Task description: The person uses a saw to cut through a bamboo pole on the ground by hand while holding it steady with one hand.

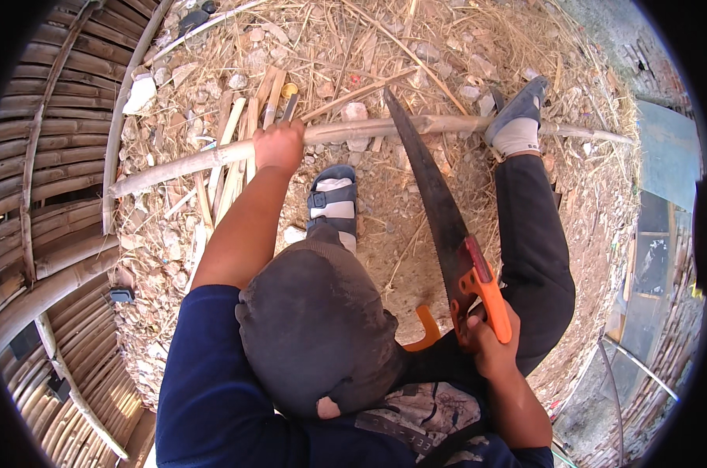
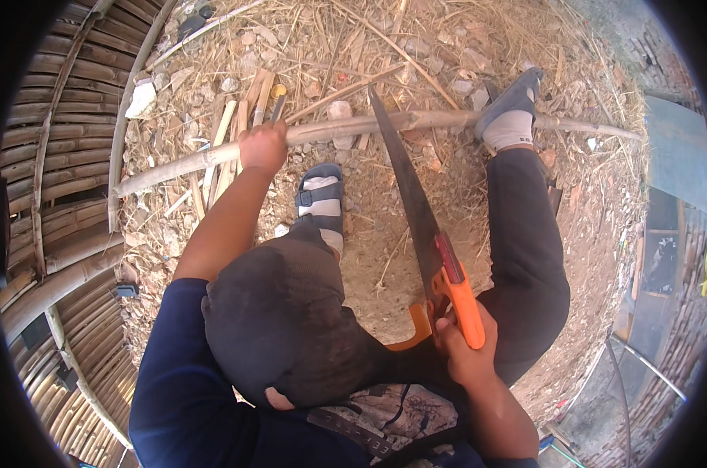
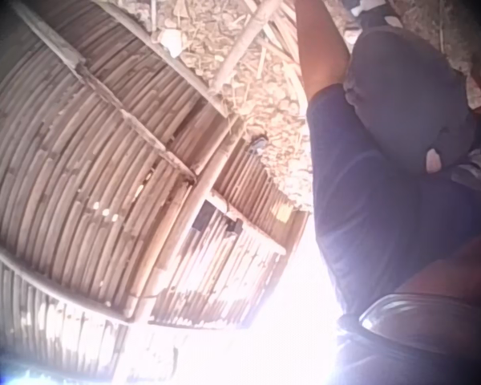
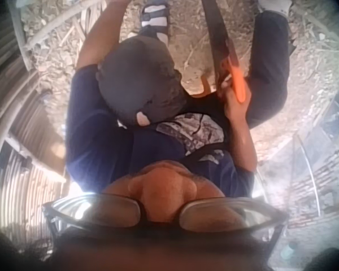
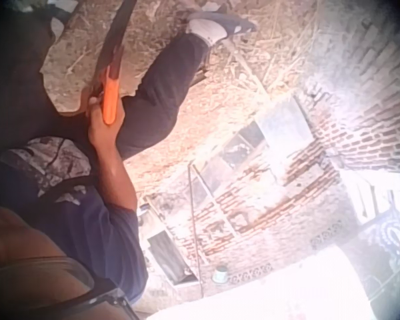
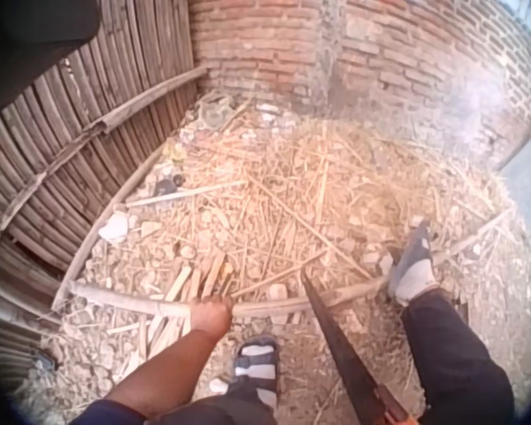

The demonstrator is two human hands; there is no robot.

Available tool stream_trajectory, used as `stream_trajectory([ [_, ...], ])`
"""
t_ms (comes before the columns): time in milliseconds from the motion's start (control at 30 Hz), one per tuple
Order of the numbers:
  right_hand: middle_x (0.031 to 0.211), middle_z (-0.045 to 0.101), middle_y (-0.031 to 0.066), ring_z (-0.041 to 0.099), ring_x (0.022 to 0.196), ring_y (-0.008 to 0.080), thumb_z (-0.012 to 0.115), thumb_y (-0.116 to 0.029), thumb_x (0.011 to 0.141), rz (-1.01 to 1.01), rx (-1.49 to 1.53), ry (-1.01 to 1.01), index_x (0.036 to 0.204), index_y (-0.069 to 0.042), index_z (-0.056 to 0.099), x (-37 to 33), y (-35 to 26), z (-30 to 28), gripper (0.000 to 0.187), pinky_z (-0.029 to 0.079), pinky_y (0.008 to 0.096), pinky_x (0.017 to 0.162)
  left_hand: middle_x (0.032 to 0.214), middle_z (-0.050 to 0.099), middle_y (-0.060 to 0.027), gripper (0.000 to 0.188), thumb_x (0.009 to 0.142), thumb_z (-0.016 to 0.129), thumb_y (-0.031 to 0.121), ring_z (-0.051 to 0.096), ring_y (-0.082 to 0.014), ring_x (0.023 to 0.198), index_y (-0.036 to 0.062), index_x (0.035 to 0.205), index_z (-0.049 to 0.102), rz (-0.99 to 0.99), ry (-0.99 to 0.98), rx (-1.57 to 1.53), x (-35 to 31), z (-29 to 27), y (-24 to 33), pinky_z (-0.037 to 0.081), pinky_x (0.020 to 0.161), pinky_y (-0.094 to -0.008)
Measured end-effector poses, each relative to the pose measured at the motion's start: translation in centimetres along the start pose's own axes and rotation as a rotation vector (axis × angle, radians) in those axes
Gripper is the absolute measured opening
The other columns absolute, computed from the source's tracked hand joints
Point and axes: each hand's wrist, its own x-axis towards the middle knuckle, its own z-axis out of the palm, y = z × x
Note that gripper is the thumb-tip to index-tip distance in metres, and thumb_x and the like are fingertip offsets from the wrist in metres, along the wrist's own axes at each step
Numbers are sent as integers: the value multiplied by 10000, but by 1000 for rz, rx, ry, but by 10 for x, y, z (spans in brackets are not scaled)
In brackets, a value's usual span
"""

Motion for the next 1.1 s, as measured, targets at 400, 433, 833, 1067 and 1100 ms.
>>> stream_trajectory([
  [400, 767, 563, -9, 518, 645, 53, 628, -57, 940, -29, 35, -73, 933, -29, 570, -9, 0, 7, 65, 453, 248, 620, 1020, 750, -49, 116, 936, 617, 142, 735, -260, 982, 144, 1035, 679, 19, -17, 39, -3, -5, 0, 500, 890, -490],
  [433, 763, 561, -11, 518, 643, 56, 627, -58, 941, -58, 88, -76, 940, -27, 572, -13, 2, 6, 63, 454, 249, 618, 1017, 748, -49, 117, 936, 620, 143, 735, -261, 980, 144, 1037, 679, 22, -22, 36, -2, -5, 1, 501, 890, -491],
  [833, 774, 579, 20, 525, 579, 84, 612, -37, 911, 17, 29, -50, 916, -36, 552, -22, -8, -1, 60, 496, 276, 652, 1001, 746, -64, 124, 905, 627, 131, 736, -290, 965, 143, 1021, 668, 25, -35, 20, -3, -4, 0, 506, 866, -505],
  [1067, 796, 579, 15, 520, 598, 78, 617, -53, 914, 65, -101, -49, 963, -17, 570, -30, -8, 6, 77, 454, 251, 592, 1021, 748, -65, 142, 905, 628, 130, 738, -294, 973, 145, 1040, 671, 21, -29, 2, -2, -4, 1, 510, 885, -501],
  [1100, 779, 573, 7, 519, 597, 74, 615, -46, 910, 57, 30, -37, 987, -3, 577, -32, -10, 4, 96, 436, 237, 563, 1026, 748, -65, 142, 909, 624, 129, 739, -295, 974, 146, 1042, 671, 16, -45, 13, -3, -5, 0, 510, 887, -500],
])
